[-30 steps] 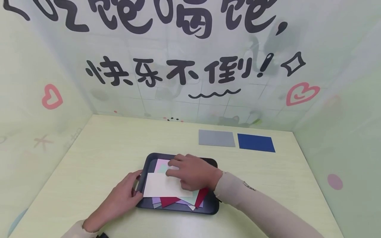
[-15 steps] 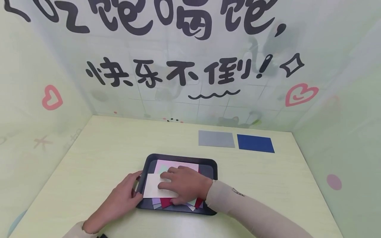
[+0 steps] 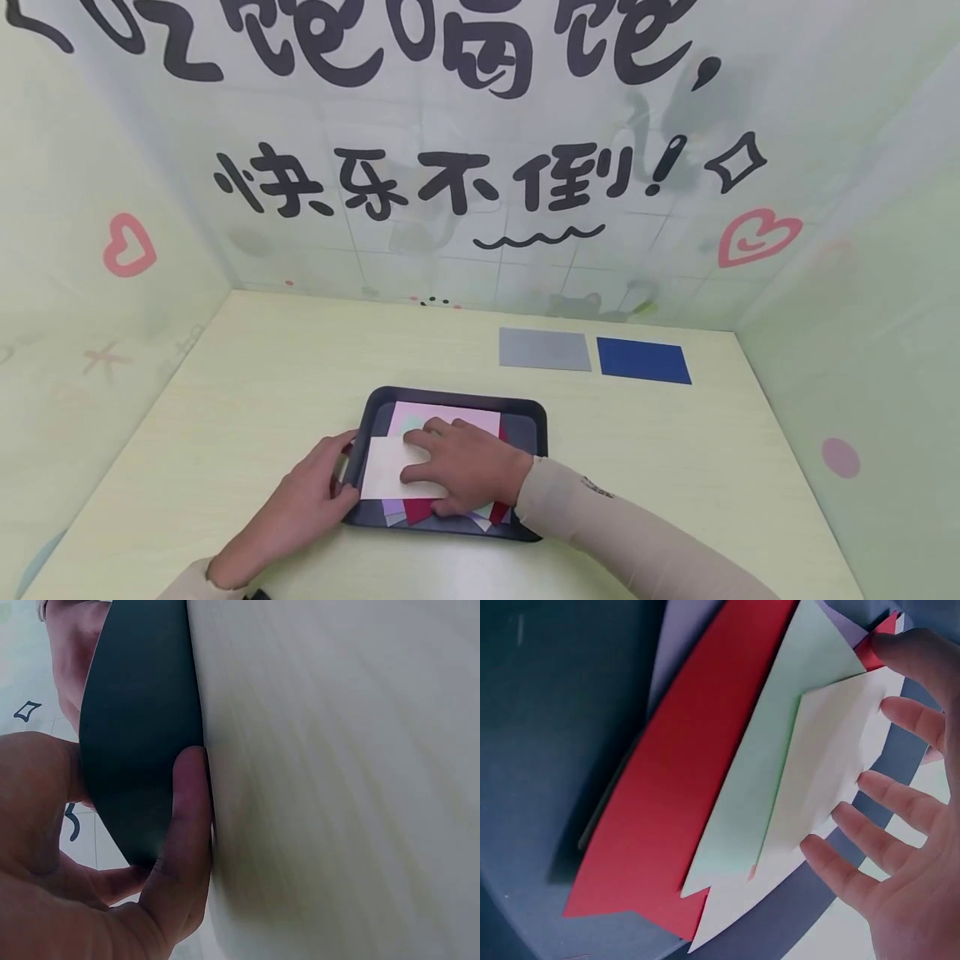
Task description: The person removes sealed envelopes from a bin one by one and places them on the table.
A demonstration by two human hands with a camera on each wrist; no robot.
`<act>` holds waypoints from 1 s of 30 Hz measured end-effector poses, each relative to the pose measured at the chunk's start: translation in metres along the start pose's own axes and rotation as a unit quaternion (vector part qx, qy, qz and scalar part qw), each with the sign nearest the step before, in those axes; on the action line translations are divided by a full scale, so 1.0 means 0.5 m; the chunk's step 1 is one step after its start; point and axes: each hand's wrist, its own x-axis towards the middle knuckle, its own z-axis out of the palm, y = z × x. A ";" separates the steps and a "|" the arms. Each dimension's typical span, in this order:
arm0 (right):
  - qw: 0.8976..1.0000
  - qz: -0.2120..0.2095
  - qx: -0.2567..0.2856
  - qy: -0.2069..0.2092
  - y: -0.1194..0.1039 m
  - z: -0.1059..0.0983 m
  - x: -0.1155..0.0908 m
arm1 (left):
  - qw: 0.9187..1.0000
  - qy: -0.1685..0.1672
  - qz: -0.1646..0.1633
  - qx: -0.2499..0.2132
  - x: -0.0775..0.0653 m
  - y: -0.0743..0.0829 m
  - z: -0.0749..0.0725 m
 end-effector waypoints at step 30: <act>0.996 0.048 0.071 0.012 0.011 -0.050 -0.008 | 1.000 0.002 0.007 -0.006 0.000 -0.001 0.002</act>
